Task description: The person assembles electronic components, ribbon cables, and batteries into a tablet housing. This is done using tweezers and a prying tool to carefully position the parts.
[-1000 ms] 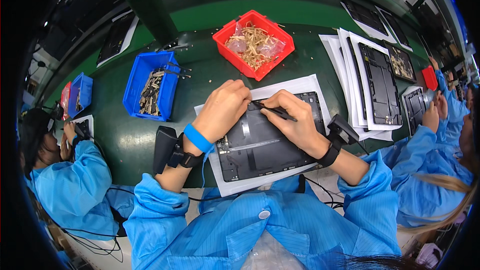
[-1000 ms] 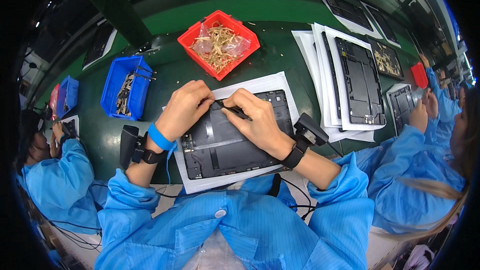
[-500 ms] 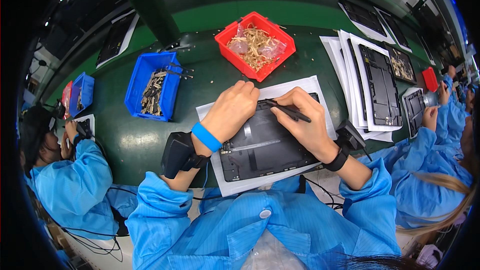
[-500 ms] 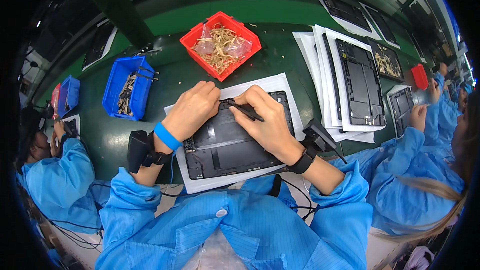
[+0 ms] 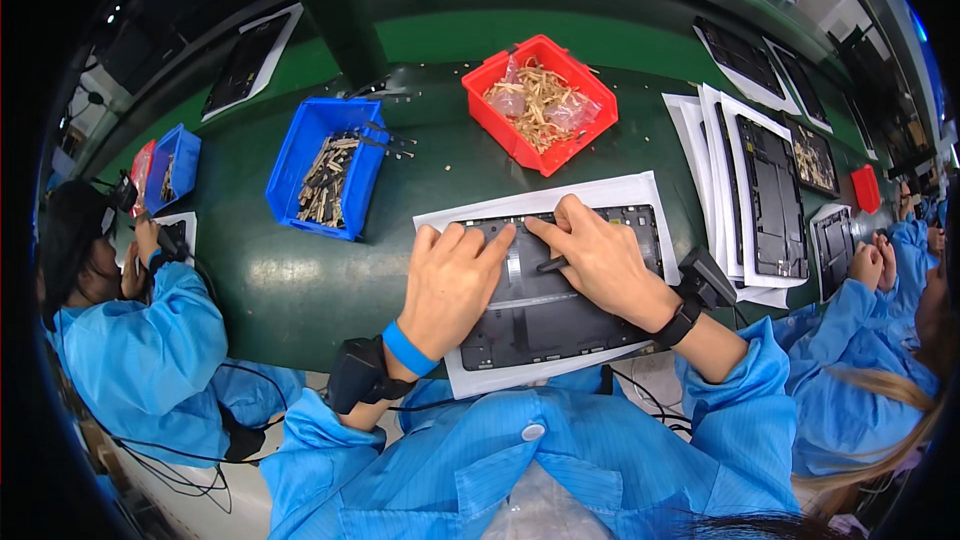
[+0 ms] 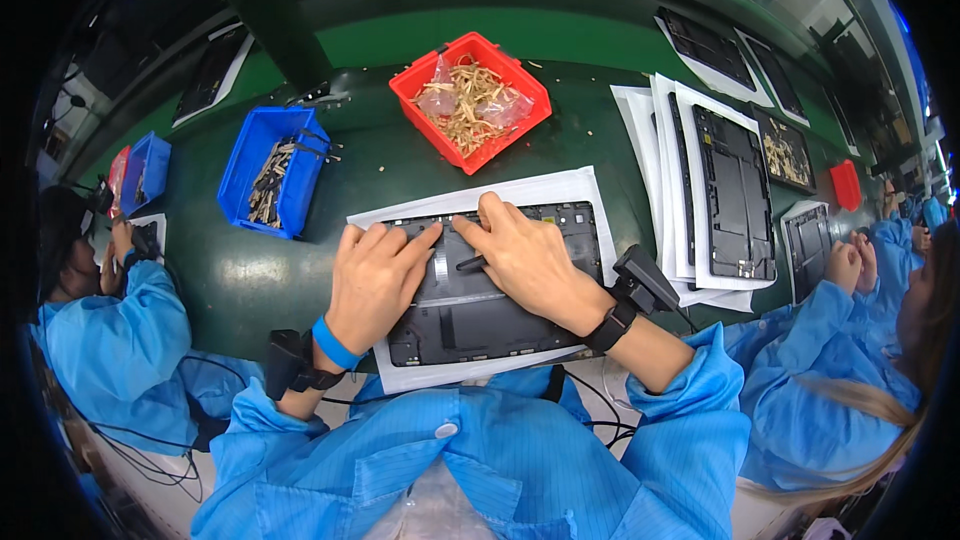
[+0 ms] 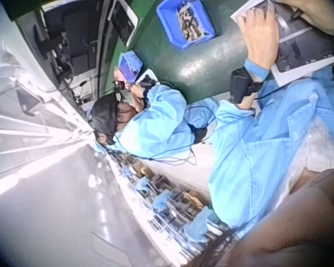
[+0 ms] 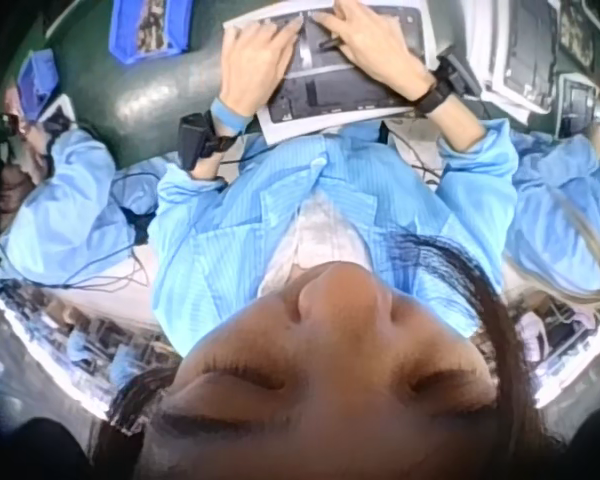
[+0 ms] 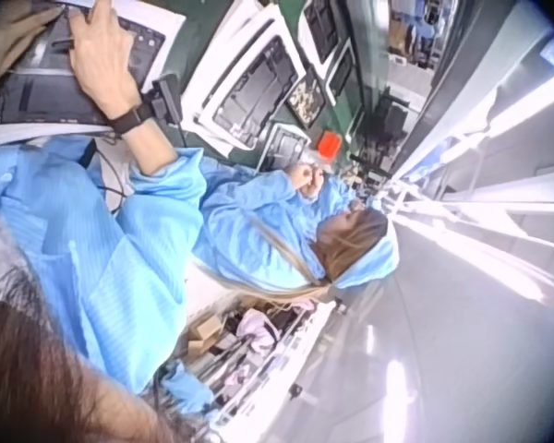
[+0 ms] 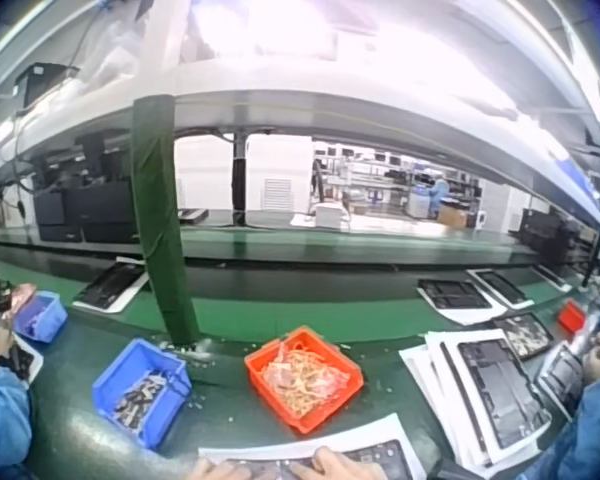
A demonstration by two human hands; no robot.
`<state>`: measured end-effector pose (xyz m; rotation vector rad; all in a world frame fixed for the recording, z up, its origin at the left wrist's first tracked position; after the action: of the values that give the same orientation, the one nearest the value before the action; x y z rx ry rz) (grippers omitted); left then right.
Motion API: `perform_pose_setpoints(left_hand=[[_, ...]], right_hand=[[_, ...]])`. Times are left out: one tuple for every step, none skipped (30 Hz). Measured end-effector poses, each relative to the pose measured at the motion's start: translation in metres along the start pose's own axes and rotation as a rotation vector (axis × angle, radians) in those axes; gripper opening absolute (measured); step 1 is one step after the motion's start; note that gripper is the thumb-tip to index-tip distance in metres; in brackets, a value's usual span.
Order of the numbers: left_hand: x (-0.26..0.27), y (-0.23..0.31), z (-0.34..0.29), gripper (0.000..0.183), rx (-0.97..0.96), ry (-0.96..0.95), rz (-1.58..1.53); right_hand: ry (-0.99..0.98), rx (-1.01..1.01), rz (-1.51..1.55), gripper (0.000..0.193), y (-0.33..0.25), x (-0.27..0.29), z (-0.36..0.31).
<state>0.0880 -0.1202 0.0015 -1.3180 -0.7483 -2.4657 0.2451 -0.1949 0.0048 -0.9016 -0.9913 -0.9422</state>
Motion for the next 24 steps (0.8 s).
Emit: perform_pose_setpoints(left_hand=[[-0.002,0.001,0.0,0.032,0.007,-0.003,0.033],[-0.005,0.001,0.001,0.036,0.003,0.001,0.065],[-0.006,0.002,0.002,0.036,0.004,0.0,0.062],[-0.008,0.004,0.001,0.038,-0.006,-0.004,0.123],[-0.009,0.005,0.0,0.04,-0.014,-0.007,0.188],[-0.011,0.007,-0.001,0.04,-0.012,-0.007,0.188],[-0.014,0.009,-0.002,0.041,-0.015,-0.012,0.214],[-0.017,0.01,-0.004,0.043,-0.019,-0.021,0.236],[-0.018,0.011,-0.004,0.043,-0.016,-0.024,0.234],[-0.019,0.011,-0.004,0.041,-0.028,-0.028,0.23],[-0.019,0.012,-0.004,0.041,-0.041,-0.028,0.225],[-0.019,0.011,-0.003,0.041,-0.039,-0.027,0.224],[-0.019,0.009,-0.002,0.041,-0.014,-0.033,0.191],[-0.019,0.007,-0.001,0.043,0.012,-0.039,0.16],[-0.017,0.005,-0.002,0.043,0.015,-0.036,0.161],[-0.013,0.0,-0.003,0.041,0.04,-0.016,0.089],[-0.009,-0.004,-0.004,0.039,0.063,0.004,0.016],[-0.006,-0.006,-0.006,0.039,0.065,0.007,0.017],[-0.003,-0.008,-0.007,0.038,0.061,0.016,0.046],[-0.001,-0.009,-0.007,0.037,0.058,0.024,0.074],[0.0,-0.01,-0.008,0.037,0.061,0.027,0.074],[0.0,-0.01,-0.008,0.038,0.046,0.017,0.089],[0.001,-0.009,-0.008,0.039,0.031,0.008,0.104],[0.001,-0.01,-0.007,0.039,0.033,0.009,0.103]], right_hand=[[-0.003,0.003,0.002,0.05,0.0,-0.002,0.001],[-0.003,0.014,-0.011,0.048,0.0,-0.004,0.001],[-0.004,0.026,-0.024,0.046,0.0,-0.005,0.001],[-0.007,0.024,-0.024,0.046,0.0,-0.006,0.001],[-0.014,0.043,-0.052,0.045,-0.002,-0.007,0.002],[-0.022,0.062,-0.08,0.043,-0.003,-0.007,0.003],[-0.023,0.065,-0.078,0.043,-0.002,-0.006,0.004],[-0.04,0.078,-0.115,0.042,-0.003,-0.004,0.004],[-0.057,0.093,-0.151,0.041,-0.005,-0.004,0.004],[-0.06,0.093,-0.148,0.041,-0.006,-0.005,0.005],[-0.048,0.093,-0.148,0.041,-0.007,-0.004,0.006],[-0.035,0.093,-0.149,0.041,-0.008,-0.004,0.006],[-0.036,0.096,-0.15,0.041,-0.008,-0.003,0.007],[-0.053,0.077,-0.134,0.042,-0.007,-0.002,0.008],[-0.069,0.059,-0.118,0.042,-0.005,-0.002,0.008],[-0.069,0.063,-0.119,0.042,-0.004,0.0,0.008],[-0.062,0.066,-0.075,0.044,-0.003,0.002,0.009],[-0.054,0.07,-0.03,0.045,-0.002,0.003,0.009],[-0.055,0.073,-0.031,0.045,-0.004,0.002,0.011],[-0.056,0.076,-0.019,0.045,-0.006,0.001,0.014],[-0.057,0.078,-0.007,0.046,-0.007,-0.001,0.016],[-0.059,0.081,-0.007,0.046,-0.007,-0.002,0.016],[-0.054,0.065,-0.003,0.045,-0.007,-0.004,0.016],[-0.049,0.048,0.002,0.044,-0.007,-0.006,0.016]])
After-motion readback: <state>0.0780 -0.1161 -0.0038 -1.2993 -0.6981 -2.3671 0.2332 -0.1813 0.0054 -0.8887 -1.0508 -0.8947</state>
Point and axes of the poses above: each hand's wrist, its own z-axis towards the middle knuckle, its own x-axis out of the back of the hand, y = z × x, the point moved 4 cm from there along z, towards the middle knuckle, and after that the axes turned 10 degrees about x, right-handed, at the moved point
